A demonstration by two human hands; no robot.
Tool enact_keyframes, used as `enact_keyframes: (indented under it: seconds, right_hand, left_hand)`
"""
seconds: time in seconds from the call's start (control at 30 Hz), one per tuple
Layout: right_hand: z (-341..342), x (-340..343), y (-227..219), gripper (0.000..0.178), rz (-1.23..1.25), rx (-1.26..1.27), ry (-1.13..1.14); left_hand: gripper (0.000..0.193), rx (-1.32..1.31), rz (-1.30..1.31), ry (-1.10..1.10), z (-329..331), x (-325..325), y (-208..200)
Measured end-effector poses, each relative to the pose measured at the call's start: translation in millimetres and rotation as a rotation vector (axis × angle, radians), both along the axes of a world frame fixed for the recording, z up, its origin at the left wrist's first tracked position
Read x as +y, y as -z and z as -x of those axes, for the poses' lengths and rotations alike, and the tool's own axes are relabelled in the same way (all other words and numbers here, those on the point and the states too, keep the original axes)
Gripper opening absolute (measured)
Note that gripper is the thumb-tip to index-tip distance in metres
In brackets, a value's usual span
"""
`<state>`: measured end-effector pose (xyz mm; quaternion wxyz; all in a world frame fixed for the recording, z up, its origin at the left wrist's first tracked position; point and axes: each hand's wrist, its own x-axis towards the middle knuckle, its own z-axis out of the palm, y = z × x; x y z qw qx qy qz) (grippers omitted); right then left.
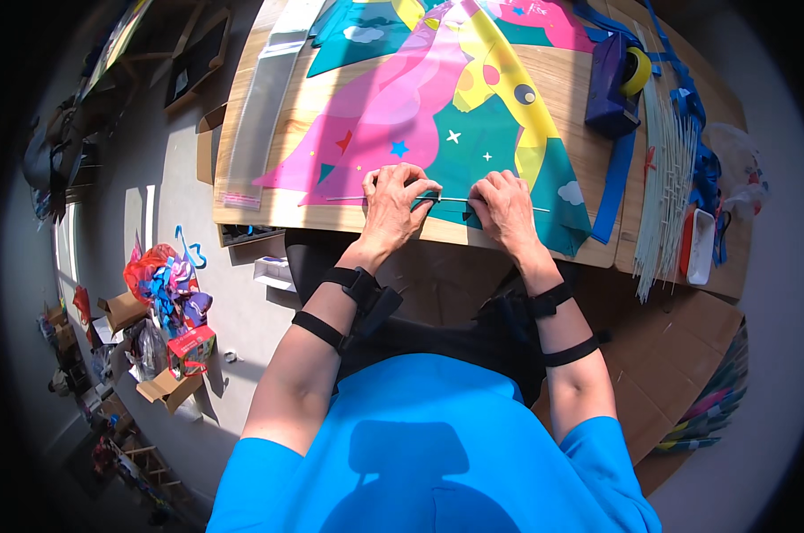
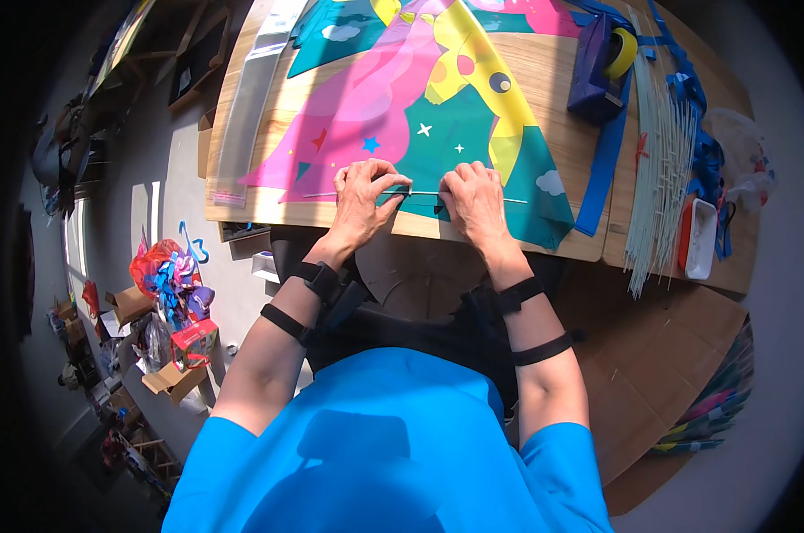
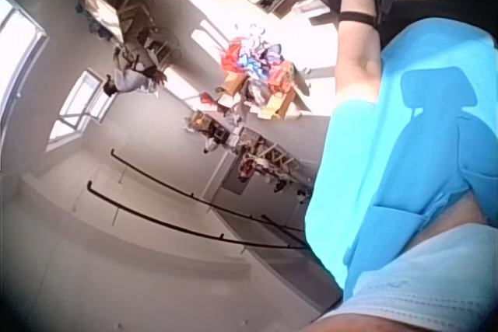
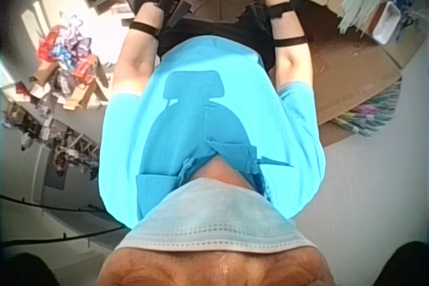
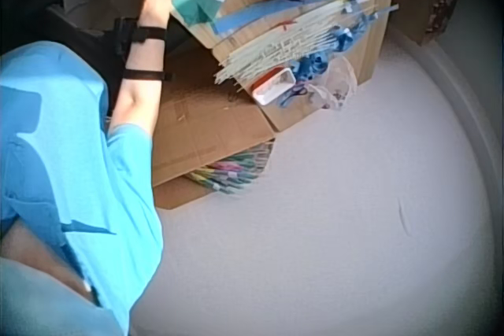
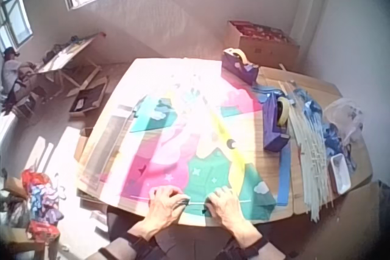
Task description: Assembling a colorful kite by attaching a plastic rod and using tape.
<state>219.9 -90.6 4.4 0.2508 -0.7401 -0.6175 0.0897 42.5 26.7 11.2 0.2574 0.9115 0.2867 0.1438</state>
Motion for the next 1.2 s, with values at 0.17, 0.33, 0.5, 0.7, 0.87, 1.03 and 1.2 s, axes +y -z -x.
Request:
enact_keyframes:
  seconds: [0.17,0.33,0.5,0.7,0.87,1.03,1.2]
  right_hand:
    - [1.0,-0.8,-0.3,0.012,0.006,0.002,-0.004]
    - [0.3,-1.5,-0.6,0.013,0.008,0.007,0.003]
    - [3.0,-0.6,-1.2,0.013,-0.004,0.0,0.0]
    - [1.2,-3.0,1.7,0.013,-0.028,-0.008,0.021]
    - [1.5,-1.4,1.1,0.013,-0.015,0.0,0.01]
    - [1.1,-2.1,-1.4,0.013,0.004,-0.009,0.016]
    - [3.6,0.2,2.0,0.014,0.012,-0.01,0.005]
  left_hand:
    - [0.028,0.013,-0.004,0.002,1.0,-0.4,0.3]
    - [0.026,-0.009,-0.013,-0.014,-2.3,-2.8,-1.2]
    - [0.024,-0.007,-0.035,-0.042,-2.5,-3.9,1.2]
    - [0.021,-0.01,-0.05,-0.045,-6.7,-6.3,1.6]
    - [0.02,-0.033,-0.024,-0.056,-4.7,-6.1,3.6]
    - [0.019,-0.057,-0.025,-0.059,-6.8,-6.9,4.2]
    - [0.019,-0.043,-0.03,-0.068,-3.9,-6.2,4.7]
